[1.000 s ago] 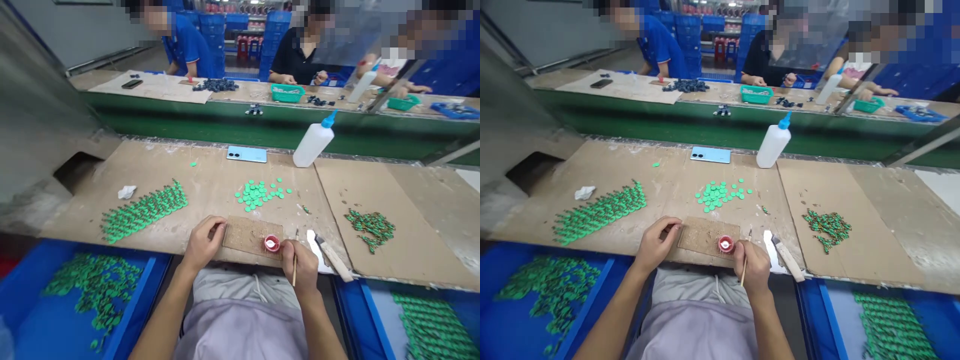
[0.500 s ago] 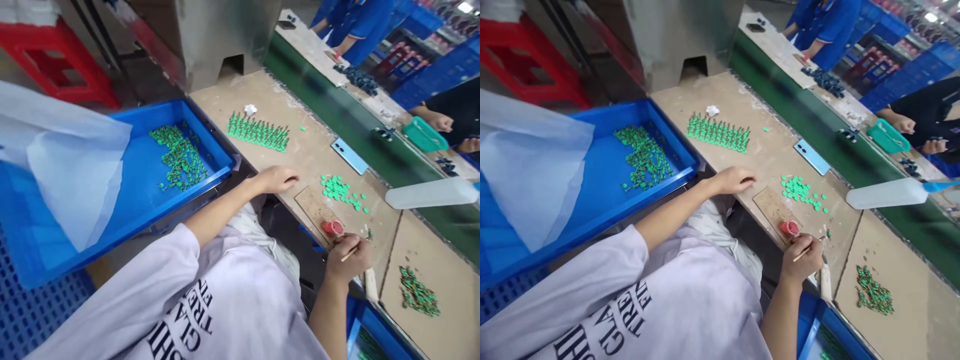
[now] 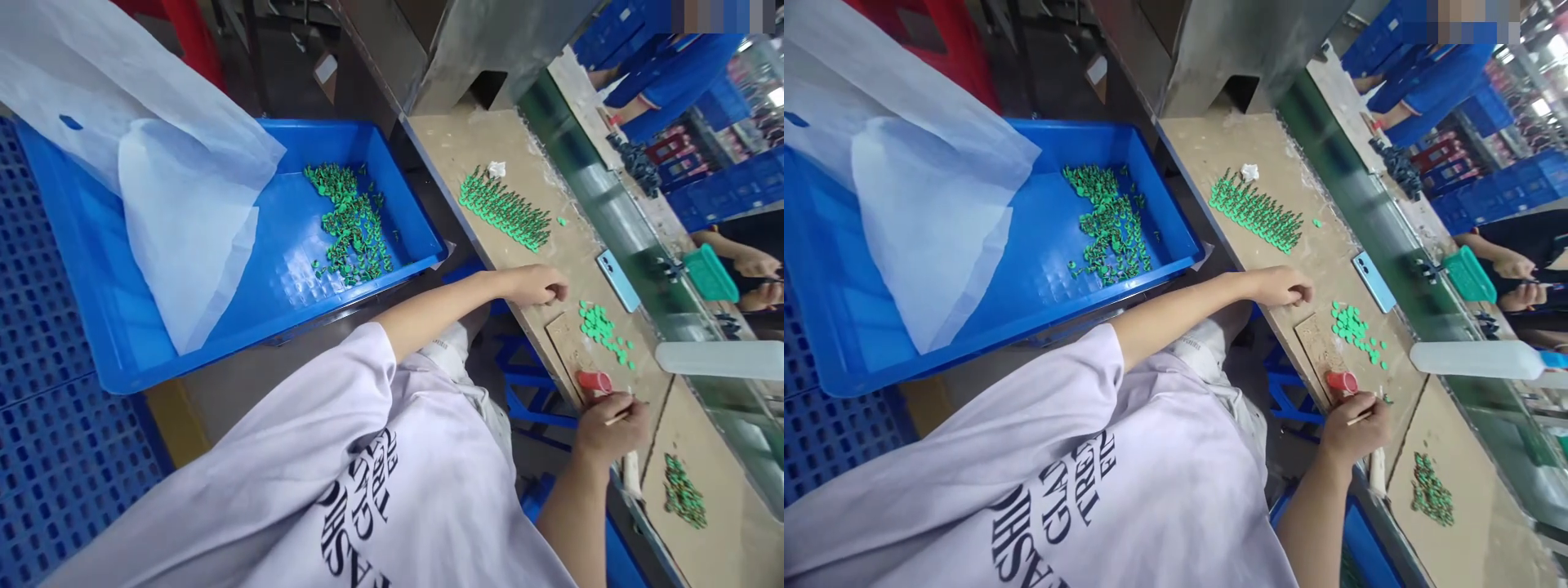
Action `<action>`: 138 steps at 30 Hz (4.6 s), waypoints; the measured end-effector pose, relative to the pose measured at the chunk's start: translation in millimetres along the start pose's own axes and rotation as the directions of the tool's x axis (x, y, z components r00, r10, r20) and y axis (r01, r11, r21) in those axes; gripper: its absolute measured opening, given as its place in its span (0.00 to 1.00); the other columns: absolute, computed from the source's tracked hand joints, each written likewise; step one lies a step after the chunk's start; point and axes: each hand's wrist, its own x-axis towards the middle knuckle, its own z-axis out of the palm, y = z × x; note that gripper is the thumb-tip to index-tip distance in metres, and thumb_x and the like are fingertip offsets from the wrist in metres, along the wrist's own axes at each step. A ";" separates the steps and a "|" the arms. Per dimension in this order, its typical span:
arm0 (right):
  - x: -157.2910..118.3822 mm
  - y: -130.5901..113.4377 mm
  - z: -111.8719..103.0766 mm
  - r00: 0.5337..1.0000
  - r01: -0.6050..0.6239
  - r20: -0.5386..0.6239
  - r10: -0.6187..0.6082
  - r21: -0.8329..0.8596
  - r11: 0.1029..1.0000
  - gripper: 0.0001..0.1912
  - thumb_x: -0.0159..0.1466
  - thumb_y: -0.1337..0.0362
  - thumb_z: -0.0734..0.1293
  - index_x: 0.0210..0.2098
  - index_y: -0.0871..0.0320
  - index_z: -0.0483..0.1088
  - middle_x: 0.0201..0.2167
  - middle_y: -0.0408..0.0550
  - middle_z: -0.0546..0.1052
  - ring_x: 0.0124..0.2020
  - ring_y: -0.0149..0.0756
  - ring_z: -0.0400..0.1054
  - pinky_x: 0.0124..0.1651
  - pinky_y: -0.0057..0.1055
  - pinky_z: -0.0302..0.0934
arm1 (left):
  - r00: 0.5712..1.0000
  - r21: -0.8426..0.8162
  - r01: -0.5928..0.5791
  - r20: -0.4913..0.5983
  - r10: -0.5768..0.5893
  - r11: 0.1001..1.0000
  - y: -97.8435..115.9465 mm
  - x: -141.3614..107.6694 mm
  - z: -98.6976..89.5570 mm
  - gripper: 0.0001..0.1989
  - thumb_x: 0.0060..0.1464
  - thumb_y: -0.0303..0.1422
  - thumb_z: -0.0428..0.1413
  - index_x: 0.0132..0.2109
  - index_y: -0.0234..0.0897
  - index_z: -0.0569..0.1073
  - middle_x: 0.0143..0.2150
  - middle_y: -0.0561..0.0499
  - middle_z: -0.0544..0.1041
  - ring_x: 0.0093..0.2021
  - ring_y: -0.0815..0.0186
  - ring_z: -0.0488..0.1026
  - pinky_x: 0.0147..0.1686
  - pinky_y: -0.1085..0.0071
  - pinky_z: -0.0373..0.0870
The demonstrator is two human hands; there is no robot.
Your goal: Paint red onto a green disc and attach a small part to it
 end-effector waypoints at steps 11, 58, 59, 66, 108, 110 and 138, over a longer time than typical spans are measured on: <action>-4.8 -8.9 3.9 0.999 -0.031 0.013 0.030 0.055 0.998 0.31 0.70 0.36 0.53 0.27 0.53 0.66 0.21 0.52 0.70 0.24 0.47 0.66 0.30 0.39 0.56 | 0.990 -0.101 0.029 -0.133 -0.042 0.995 4.0 -6.1 -6.0 0.15 0.59 0.18 0.52 0.44 0.30 0.83 0.39 0.46 0.87 0.40 0.62 0.82 0.45 0.70 0.77; 23.0 8.1 -28.3 0.945 -0.325 0.126 0.301 0.468 0.822 0.11 0.79 0.65 0.60 0.55 0.55 0.72 0.40 0.47 0.80 0.38 0.35 0.77 0.42 0.30 0.73 | 0.971 0.281 -0.170 0.211 0.112 0.945 26.9 110.8 33.2 0.07 0.67 0.29 0.58 0.45 0.41 0.81 0.45 0.47 0.85 0.47 0.57 0.83 0.49 0.62 0.80; 26.1 14.1 -28.5 0.952 -0.300 0.085 0.293 0.435 0.849 0.10 0.79 0.65 0.61 0.55 0.56 0.72 0.40 0.48 0.80 0.39 0.36 0.77 0.44 0.32 0.73 | 0.966 0.287 -0.176 0.233 0.109 0.942 22.4 112.8 36.1 0.06 0.66 0.28 0.59 0.45 0.41 0.81 0.44 0.47 0.85 0.46 0.57 0.82 0.49 0.62 0.80; 20.6 5.8 -25.3 0.909 -0.304 -0.046 0.415 0.609 0.733 0.10 0.79 0.63 0.61 0.53 0.56 0.73 0.36 0.46 0.79 0.32 0.35 0.74 0.36 0.32 0.71 | 0.970 0.312 -0.161 0.227 0.092 0.936 12.4 103.3 41.8 0.05 0.65 0.27 0.60 0.44 0.40 0.80 0.43 0.47 0.84 0.46 0.57 0.82 0.49 0.61 0.80; 16.8 -25.1 -2.1 0.953 -0.230 0.115 0.280 0.876 0.423 0.10 0.76 0.66 0.67 0.37 0.57 0.75 0.24 0.41 0.72 0.21 0.31 0.64 0.26 0.31 0.61 | 0.803 -0.755 0.540 0.330 -0.496 0.372 64.5 31.3 47.8 0.13 0.63 0.37 0.69 0.51 0.36 0.83 0.45 0.45 0.89 0.40 0.63 0.89 0.39 0.77 0.84; 17.9 -25.3 -3.1 0.958 -0.234 0.126 0.256 0.858 0.456 0.10 0.76 0.66 0.66 0.37 0.56 0.75 0.24 0.41 0.73 0.23 0.32 0.67 0.27 0.31 0.63 | 0.793 -0.747 0.557 0.347 -0.501 0.363 65.7 29.5 48.5 0.14 0.62 0.37 0.70 0.51 0.35 0.83 0.45 0.44 0.89 0.41 0.63 0.89 0.39 0.77 0.84; 41.5 -34.8 -11.4 0.990 -0.142 0.117 0.083 0.706 0.694 0.12 0.75 0.67 0.65 0.34 0.54 0.73 0.25 0.43 0.80 0.23 0.35 0.75 0.24 0.28 0.66 | 0.824 -0.732 0.547 0.388 -0.412 0.406 67.7 10.9 54.2 0.14 0.67 0.40 0.65 0.51 0.37 0.75 0.44 0.45 0.89 0.39 0.64 0.88 0.37 0.75 0.84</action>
